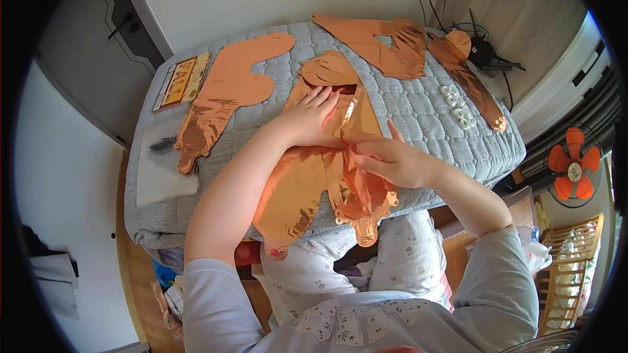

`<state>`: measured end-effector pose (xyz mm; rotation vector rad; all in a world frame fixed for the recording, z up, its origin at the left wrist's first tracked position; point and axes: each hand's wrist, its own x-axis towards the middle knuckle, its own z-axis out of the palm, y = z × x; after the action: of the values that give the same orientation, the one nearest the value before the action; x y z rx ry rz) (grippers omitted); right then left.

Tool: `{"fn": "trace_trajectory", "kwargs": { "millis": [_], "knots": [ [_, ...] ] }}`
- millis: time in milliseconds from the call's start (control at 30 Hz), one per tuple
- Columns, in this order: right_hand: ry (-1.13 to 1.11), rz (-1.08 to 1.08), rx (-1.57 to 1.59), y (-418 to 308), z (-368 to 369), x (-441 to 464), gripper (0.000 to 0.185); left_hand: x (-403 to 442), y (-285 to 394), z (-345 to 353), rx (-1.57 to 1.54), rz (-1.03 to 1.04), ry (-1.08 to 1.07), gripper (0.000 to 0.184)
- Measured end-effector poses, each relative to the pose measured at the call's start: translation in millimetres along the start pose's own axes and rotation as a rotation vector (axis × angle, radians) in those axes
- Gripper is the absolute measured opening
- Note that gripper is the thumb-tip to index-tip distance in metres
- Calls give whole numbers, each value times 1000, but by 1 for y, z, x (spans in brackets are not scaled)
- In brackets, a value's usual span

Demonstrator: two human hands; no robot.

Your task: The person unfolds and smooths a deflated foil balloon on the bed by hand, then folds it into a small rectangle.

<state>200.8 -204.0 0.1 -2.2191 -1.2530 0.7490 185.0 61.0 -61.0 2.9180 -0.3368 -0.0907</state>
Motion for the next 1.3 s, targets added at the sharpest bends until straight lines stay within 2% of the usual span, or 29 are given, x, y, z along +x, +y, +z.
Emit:
{"fn": "trace_trajectory", "kwargs": {
  "millis": [67, 133, 167, 233, 267, 333, 433, 833, 967, 1033, 1300],
  "knots": [
    [-10, -17, -28, 4, -4, 4, 48, 1, -2, 1, 15, 7, 5, 130],
    [29, 57, 175, 28, -16, 18, 47, -2, 1, -1, 12, -3, 5, 125],
    [30, 60, 174, 42, -20, 26, 47, -3, 4, -3, 11, -11, 4, 121],
    [340, -9, 52, 69, -23, 44, 47, -2, 7, -6, 18, -20, -14, 121],
    [342, -9, 51, 77, -21, 50, 47, -2, 8, -7, 25, -34, -34, 121],
    [556, -170, -163, 87, -17, 60, 54, -1, 4, -3, 32, -28, -24, 121],
    [471, -132, -249, 91, -15, 69, 61, 0, 2, 0, 43, -18, -12, 122],
    [334, 7, -469, 64, -24, 79, 58, 0, 5, -2, 49, -24, -24, 119],
    [375, -6, -545, 68, -16, 83, 61, 3, -4, 6, 39, 16, 37, 126],
    [397, -28, -623, 68, -13, 86, 65, 5, -5, 7, 39, 14, 33, 125],
    [452, -60, -611, 72, -5, 92, 68, 5, -3, 6, 57, -23, 8, 121]
  ]
}}
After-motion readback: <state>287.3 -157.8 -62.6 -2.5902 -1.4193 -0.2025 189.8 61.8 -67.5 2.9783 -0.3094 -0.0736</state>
